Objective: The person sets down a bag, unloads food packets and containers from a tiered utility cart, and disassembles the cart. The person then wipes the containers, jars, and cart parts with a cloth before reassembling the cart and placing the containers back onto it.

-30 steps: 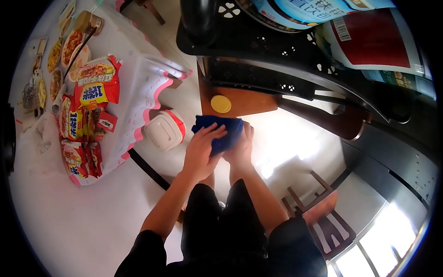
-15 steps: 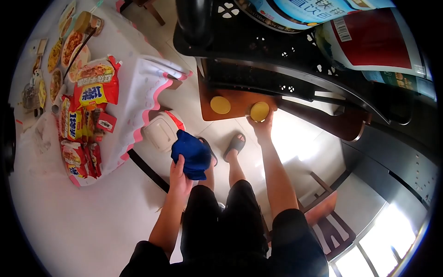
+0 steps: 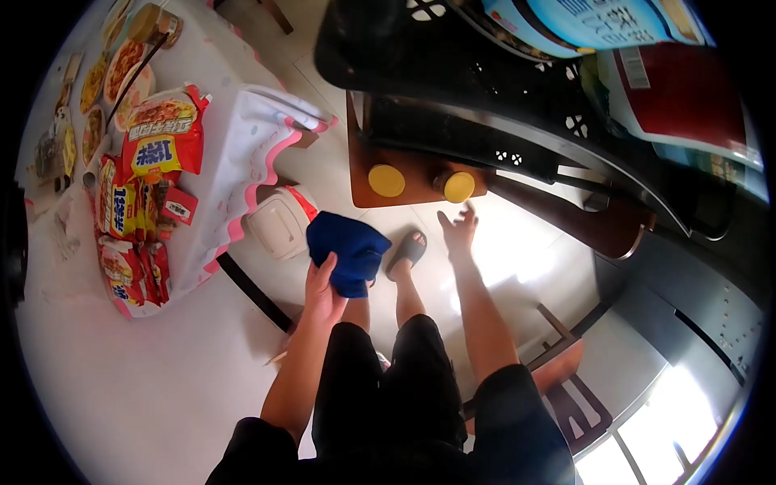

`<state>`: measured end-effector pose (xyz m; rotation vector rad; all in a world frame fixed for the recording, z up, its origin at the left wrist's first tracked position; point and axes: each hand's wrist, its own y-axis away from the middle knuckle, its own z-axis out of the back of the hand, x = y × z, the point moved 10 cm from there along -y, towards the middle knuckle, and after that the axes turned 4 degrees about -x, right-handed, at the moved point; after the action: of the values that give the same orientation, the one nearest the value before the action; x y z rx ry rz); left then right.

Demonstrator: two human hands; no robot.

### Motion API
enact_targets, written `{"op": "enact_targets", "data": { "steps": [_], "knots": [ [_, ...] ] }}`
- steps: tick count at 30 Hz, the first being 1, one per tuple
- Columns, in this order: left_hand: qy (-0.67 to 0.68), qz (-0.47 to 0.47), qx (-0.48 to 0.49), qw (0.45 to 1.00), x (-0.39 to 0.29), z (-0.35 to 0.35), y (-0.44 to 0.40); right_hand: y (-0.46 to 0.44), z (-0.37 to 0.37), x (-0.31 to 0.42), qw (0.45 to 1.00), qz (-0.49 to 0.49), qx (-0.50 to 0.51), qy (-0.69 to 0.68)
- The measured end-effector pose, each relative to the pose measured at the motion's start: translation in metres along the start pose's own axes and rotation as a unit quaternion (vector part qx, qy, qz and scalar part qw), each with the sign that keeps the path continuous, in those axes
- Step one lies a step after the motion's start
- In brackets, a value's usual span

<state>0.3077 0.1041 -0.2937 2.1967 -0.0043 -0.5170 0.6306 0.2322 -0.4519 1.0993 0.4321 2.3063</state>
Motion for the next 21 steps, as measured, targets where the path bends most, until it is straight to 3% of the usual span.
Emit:
{"op": "enact_targets", "data": {
  "steps": [1,2,3,5,6,7,8,9,11,13,14,15,18,20,21],
  "knots": [
    [-0.013,0.008,0.002,1.0,0.005,-0.005,-0.008,0.014,-0.004,-0.01,0.999,-0.027,0.029,0.02],
    [-0.033,-0.02,-0.002,0.999,0.005,-0.016,-0.016,0.039,-0.018,0.001,0.984,-0.005,0.125,-0.13],
    [-0.072,-0.003,-0.001,0.997,0.015,-0.017,-0.027,0.069,-0.025,0.027,0.936,0.016,0.217,-0.275],
    [-0.136,0.066,0.052,0.987,0.037,-0.035,-0.044,0.127,-0.041,0.095,0.853,-0.011,0.362,-0.375],
    [-0.27,0.03,0.06,0.961,0.033,-0.046,-0.053,0.144,-0.037,0.12,0.823,-0.064,0.374,-0.423],
    [-0.398,-0.006,0.066,0.915,0.027,-0.058,-0.059,0.132,-0.035,0.118,0.862,-0.049,0.335,-0.376],
    [-0.537,-0.126,0.036,0.833,0.005,-0.07,-0.061,0.115,-0.034,0.12,0.897,-0.033,0.296,-0.327],
    [-0.562,-0.213,0.015,0.799,-0.013,-0.075,-0.066,0.096,-0.034,0.122,0.926,-0.017,0.256,-0.277],
    [-0.596,-0.377,-0.029,0.708,-0.048,-0.086,-0.07,0.057,-0.017,0.14,0.938,0.009,0.155,-0.311],
    [-0.566,-0.354,-0.005,0.745,-0.057,-0.086,-0.086,0.021,0.003,0.168,0.952,0.12,0.057,-0.275],
    [-0.549,-0.345,0.007,0.761,-0.063,-0.088,-0.095,0.0,0.01,0.178,0.977,0.173,0.014,-0.12],
    [-0.539,-0.358,0.028,0.762,-0.068,-0.094,-0.103,-0.023,0.012,0.188,0.965,0.258,-0.037,0.005],
    [-0.531,-0.383,0.073,0.752,-0.066,-0.111,-0.131,-0.06,-0.016,0.205,0.906,0.403,-0.07,0.113],
    [-0.559,-0.389,0.078,0.728,-0.061,-0.119,-0.148,-0.039,-0.046,0.238,0.822,0.475,-0.083,0.304],
    [-0.57,-0.388,0.084,0.72,-0.058,-0.121,-0.156,-0.044,-0.056,0.236,0.832,0.458,-0.044,0.31]
  ]
}}
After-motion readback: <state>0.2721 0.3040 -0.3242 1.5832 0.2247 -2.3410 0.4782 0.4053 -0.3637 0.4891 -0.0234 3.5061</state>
